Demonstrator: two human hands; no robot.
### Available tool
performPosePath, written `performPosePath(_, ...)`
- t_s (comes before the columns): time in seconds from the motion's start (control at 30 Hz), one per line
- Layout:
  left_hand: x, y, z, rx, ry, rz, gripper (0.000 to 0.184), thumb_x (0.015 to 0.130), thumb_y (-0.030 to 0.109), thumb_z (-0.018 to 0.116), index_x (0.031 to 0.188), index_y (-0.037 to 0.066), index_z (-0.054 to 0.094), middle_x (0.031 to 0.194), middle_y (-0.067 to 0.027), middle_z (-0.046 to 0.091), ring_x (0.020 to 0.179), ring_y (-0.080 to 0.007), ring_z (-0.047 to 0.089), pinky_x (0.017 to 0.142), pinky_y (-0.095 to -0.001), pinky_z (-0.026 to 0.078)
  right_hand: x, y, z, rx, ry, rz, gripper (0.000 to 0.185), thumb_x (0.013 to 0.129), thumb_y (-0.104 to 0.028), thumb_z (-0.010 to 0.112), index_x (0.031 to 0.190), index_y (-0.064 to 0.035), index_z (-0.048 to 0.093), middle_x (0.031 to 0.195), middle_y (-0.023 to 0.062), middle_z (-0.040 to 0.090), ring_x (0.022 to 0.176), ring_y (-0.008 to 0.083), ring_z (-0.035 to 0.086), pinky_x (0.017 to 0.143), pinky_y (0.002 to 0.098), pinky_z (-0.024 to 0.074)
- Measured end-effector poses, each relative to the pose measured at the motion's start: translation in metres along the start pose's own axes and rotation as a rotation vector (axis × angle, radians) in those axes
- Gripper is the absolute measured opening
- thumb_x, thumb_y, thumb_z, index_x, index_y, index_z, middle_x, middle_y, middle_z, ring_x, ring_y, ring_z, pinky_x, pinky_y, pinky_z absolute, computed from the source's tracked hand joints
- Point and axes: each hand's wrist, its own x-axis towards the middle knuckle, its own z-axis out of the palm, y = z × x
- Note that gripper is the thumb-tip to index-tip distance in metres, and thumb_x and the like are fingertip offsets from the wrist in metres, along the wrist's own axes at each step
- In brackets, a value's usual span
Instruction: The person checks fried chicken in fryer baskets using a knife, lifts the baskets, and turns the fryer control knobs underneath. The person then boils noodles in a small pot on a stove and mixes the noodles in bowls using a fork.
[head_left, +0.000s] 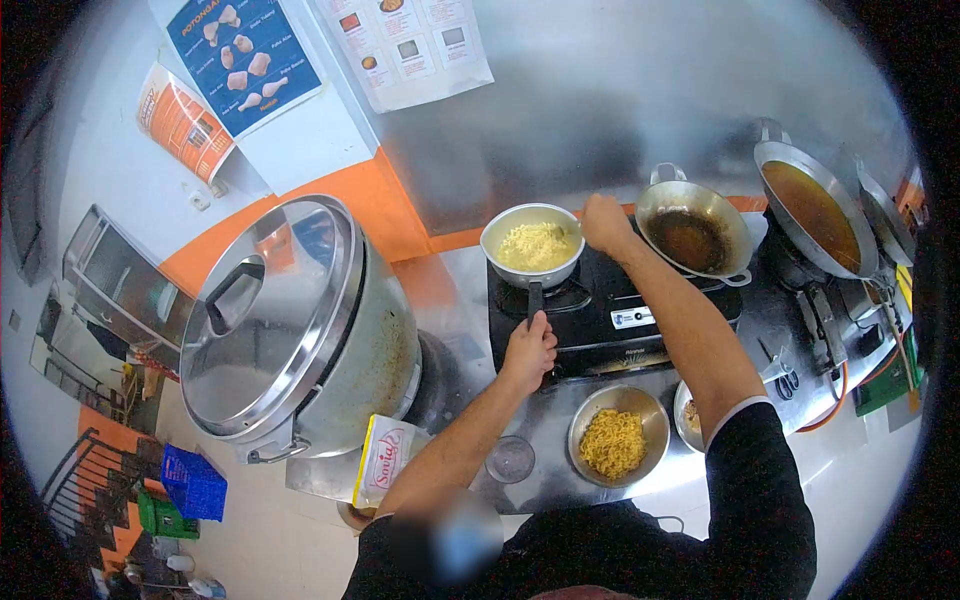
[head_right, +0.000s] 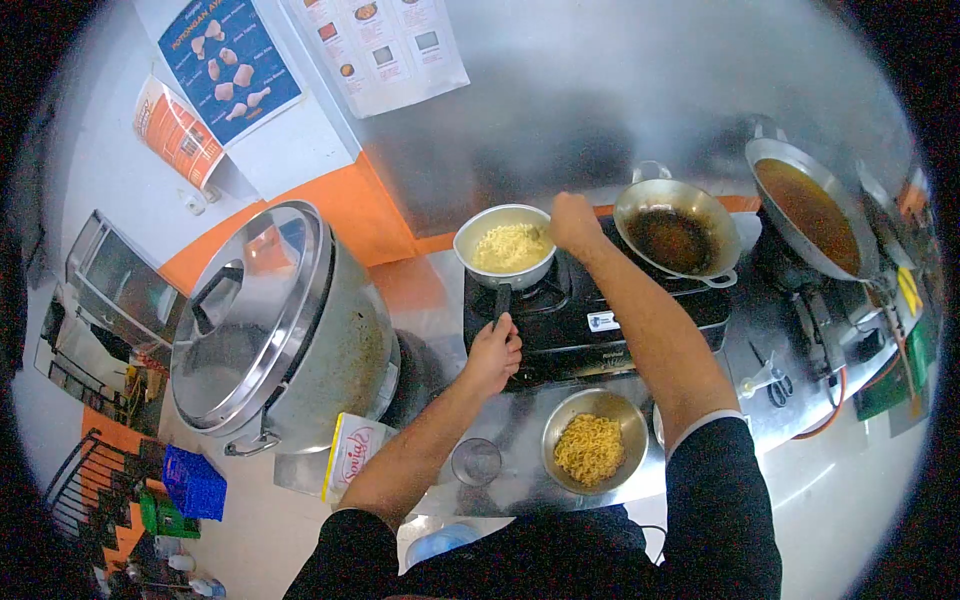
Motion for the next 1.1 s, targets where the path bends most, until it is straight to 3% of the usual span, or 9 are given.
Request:
performPosePath(0.1,-0.002,0.003,-0.004,0.036,0.016,0.026,0.03,0.096,0.041,0.047,0.086,0.014,0.042,0.057,0.0036,0.036,0.043,-0.0064,0.031,0.036,-0.0213,0.021,-0.007,-0.002,-0.001,0.047,0.03,0.005,0.017,0.071,-0.004,0.058,0.077,0.0087,0.066,0.083,0.0289,0.064,0.077,0.0371,0.067,0.073,0.0435,0.0532)
performPosePath(0.2,-0.013,0.003,-0.003,0.1,-0.005,0.063,0.03,0.096,0.041,0.048,0.086,0.013,0.042,0.058,0.0037,0.037,0.043,-0.0061,0.031,0.036,-0.0214,0.023,-0.008,-0.007,-0.014,0.399,-0.206,0.267,0.018,0.072,-0.003,0.055,0.074,0.0109,0.065,0.079,0.0289,0.064,0.07,0.0362,0.067,0.068,0.0425,0.0535)
performPosePath(0.3,-0.033,0.008,0.007,0.149,-0.031,0.109,0.031,0.096,0.041,0.047,0.086,0.012,0.042,0.058,0.0038,0.037,0.043,-0.0058,0.031,0.036,-0.0216,0.023,0.002,0.011,0.016,0.59,-0.238,0.204,0.021,0.076,-0.005,0.052,0.075,0.0121,0.064,0.07,0.0227,0.064,0.052,0.0294,0.063,0.052,0.0406,0.0502)
performPosePath(0.4,-0.065,0.017,0.023,0.186,-0.015,0.141,0.031,0.096,0.041,0.047,0.086,0.012,0.043,0.058,0.0039,0.038,0.043,-0.0057,0.031,0.037,-0.0217,0.023,-0.028,-0.015,-0.045,1.015,-0.353,0.32,0.022,0.081,-0.006,0.051,0.078,0.0099,0.065,0.061,0.0137,0.059,0.043,0.0193,0.053,0.039,0.0339,0.0394)
performPosePath(0.6,-0.128,0.015,0.041,0.236,-0.036,0.131,0.03,0.097,0.038,0.045,0.086,0.011,0.044,0.058,0.0034,0.037,0.043,-0.0062,0.032,0.038,-0.0224,0.024,-0.07,-0.01,-0.11,1.118,-0.466,0.339,0.02,0.084,-0.003,0.048,0.086,0.0076,0.065,0.058,0.008,0.054,0.043,0.0127,0.045,0.036,0.0283,0.0325)
performPosePath(0.73,-0.172,-0.004,0.061,0.201,-0.069,0.077,0.028,0.098,0.037,0.045,0.088,0.01,0.045,0.058,0.0031,0.037,0.043,-0.0065,0.031,0.038,-0.0225,0.024,-0.114,-0.003,-0.174,0.703,-0.355,0.113,0.023,0.079,-0.001,0.046,0.09,0.0068,0.065,0.067,0.013,0.061,0.046,0.016,0.052,0.04,0.0305,0.0401)
performPosePath(0.77,-0.181,-0.012,0.067,0.183,-0.074,0.068,0.028,0.098,0.036,0.045,0.089,0.01,0.045,0.058,0.003,0.037,0.043,-0.0066,0.031,0.038,-0.0225,0.024,-0.122,0.005,-0.186,0.438,-0.234,-0.064,0.026,0.076,-0.001,0.049,0.095,0.0052,0.066,0.069,0.0164,0.063,0.059,0.0233,0.06,0.055,0.0338,0.0476)
performPosePath(0.87,-0.209,-0.037,0.089,0.142,-0.081,0.026,0.028,0.098,0.035,0.044,0.088,0.009,0.044,0.059,0.0023,0.037,0.044,-0.0064,0.032,0.039,-0.0226,0.026,-0.157,0.033,-0.221,0.101,0.006,-0.238,0.022,0.078,-0.004,0.05,0.09,0.0042,0.066,0.08,0.0224,0.065,0.075,0.035,0.064,0.072,0.0406,0.0489)
performPosePath(1.1,-0.253,-0.115,0.145,0.153,-0.086,-0.031,0.027,0.099,0.034,0.043,0.092,0.007,0.044,0.058,0.0017,0.036,0.043,-0.0061,0.031,0.038,-0.022,0.025,-0.237,0.102,-0.241,0.018,-0.123,-0.22,0.023,0.082,-0.006,0.047,0.091,0.0042,0.065,0.081,0.0233,0.063,0.08,0.037,0.062,0.074,0.0417,0.0479)
